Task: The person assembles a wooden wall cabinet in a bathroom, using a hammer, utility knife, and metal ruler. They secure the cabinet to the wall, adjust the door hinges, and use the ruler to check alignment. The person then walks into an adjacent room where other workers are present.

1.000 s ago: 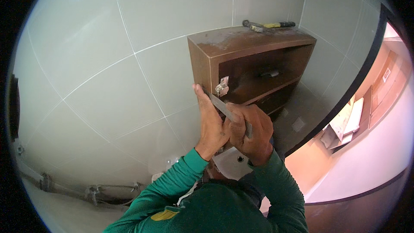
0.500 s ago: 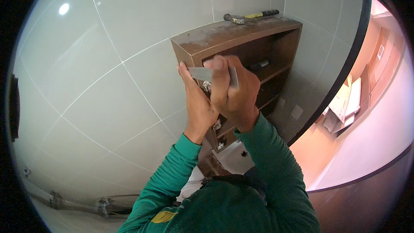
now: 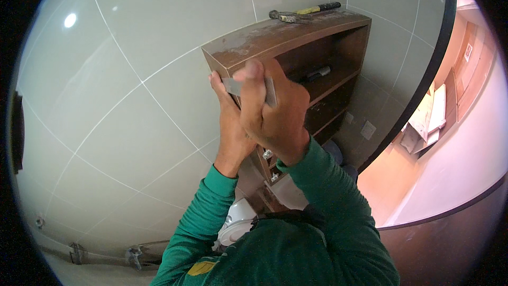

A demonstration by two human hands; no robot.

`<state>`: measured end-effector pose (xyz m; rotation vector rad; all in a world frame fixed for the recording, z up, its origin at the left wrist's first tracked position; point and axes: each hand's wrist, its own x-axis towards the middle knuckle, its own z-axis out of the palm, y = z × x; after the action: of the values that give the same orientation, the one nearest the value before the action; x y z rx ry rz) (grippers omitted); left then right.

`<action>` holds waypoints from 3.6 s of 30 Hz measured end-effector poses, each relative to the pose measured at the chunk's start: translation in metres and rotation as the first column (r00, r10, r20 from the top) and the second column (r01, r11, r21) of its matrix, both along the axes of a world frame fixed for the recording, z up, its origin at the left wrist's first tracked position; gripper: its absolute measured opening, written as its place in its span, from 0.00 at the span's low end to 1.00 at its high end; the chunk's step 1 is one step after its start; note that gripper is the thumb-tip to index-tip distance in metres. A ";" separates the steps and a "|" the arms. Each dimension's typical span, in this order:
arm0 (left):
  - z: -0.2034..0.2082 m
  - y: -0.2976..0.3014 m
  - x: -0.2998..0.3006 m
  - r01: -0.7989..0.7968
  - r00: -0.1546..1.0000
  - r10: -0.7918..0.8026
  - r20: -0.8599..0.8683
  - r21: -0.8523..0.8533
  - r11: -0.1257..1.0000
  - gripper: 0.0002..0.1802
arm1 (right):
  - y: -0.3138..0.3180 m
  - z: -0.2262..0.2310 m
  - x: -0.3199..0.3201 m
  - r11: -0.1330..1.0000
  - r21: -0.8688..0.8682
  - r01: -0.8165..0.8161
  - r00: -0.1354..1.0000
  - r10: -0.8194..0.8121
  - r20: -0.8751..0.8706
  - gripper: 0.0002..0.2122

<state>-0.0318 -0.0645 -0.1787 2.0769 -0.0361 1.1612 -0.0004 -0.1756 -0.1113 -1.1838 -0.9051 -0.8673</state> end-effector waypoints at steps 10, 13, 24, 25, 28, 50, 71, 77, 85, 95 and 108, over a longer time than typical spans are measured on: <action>-0.021 0.008 0.017 -0.203 0.977 0.212 -0.040 0.156 0.967 0.74 | 0.010 0.001 -0.001 0.997 0.073 0.039 0.997 -0.035 -0.065 0.21; -0.016 0.006 0.014 -0.074 0.996 0.078 -0.046 0.081 0.994 0.70 | 0.016 0.010 0.005 0.994 0.095 0.059 0.998 -0.059 0.001 0.20; -0.002 0.004 0.004 -0.027 1.000 0.025 0.019 0.137 0.990 0.63 | 0.023 0.037 0.014 0.993 0.035 0.109 0.986 -0.112 0.122 0.19; -0.004 0.004 0.003 -0.043 0.999 0.043 0.001 0.153 0.987 0.63 | 0.024 0.035 0.013 0.991 0.030 0.134 0.978 -0.137 0.158 0.19; -0.001 0.006 0.003 -0.089 0.991 0.106 -0.085 0.185 0.979 0.64 | 0.021 0.023 0.013 0.991 0.039 0.126 0.978 -0.130 0.160 0.20; -0.018 0.009 0.009 -0.028 0.999 0.032 -0.041 0.115 0.993 0.66 | 0.024 0.015 0.011 0.997 0.053 0.055 0.998 -0.056 0.034 0.16; -0.022 0.005 0.008 -0.102 0.993 0.112 -0.047 0.175 0.979 0.64 | 0.019 0.011 0.010 0.998 0.050 -0.049 0.998 0.047 0.032 0.20; -0.012 0.006 0.004 -0.056 0.987 0.065 -0.144 0.064 0.996 0.67 | 0.031 0.035 0.025 0.988 -0.100 0.119 0.979 -0.100 0.177 0.10; 0.034 0.021 -0.064 -0.176 0.970 0.123 0.210 0.256 0.951 0.45 | -0.066 -0.007 0.068 0.978 0.149 0.146 0.942 -0.184 0.280 0.16; 0.068 0.030 -0.022 -0.342 0.893 0.128 0.431 0.466 0.816 0.11 | -0.270 -0.075 0.049 0.755 0.629 -0.185 0.934 0.334 -0.126 0.15; 0.061 0.032 -0.015 0.015 0.955 -0.038 0.295 0.080 0.997 0.09 | -0.278 -0.100 0.063 0.715 0.680 -0.163 0.871 0.428 -0.242 0.17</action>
<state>-0.0472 -0.0328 -0.1175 1.9435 -0.2546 1.4662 0.0628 -0.4540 -0.2117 -0.5360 -0.3903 -0.5650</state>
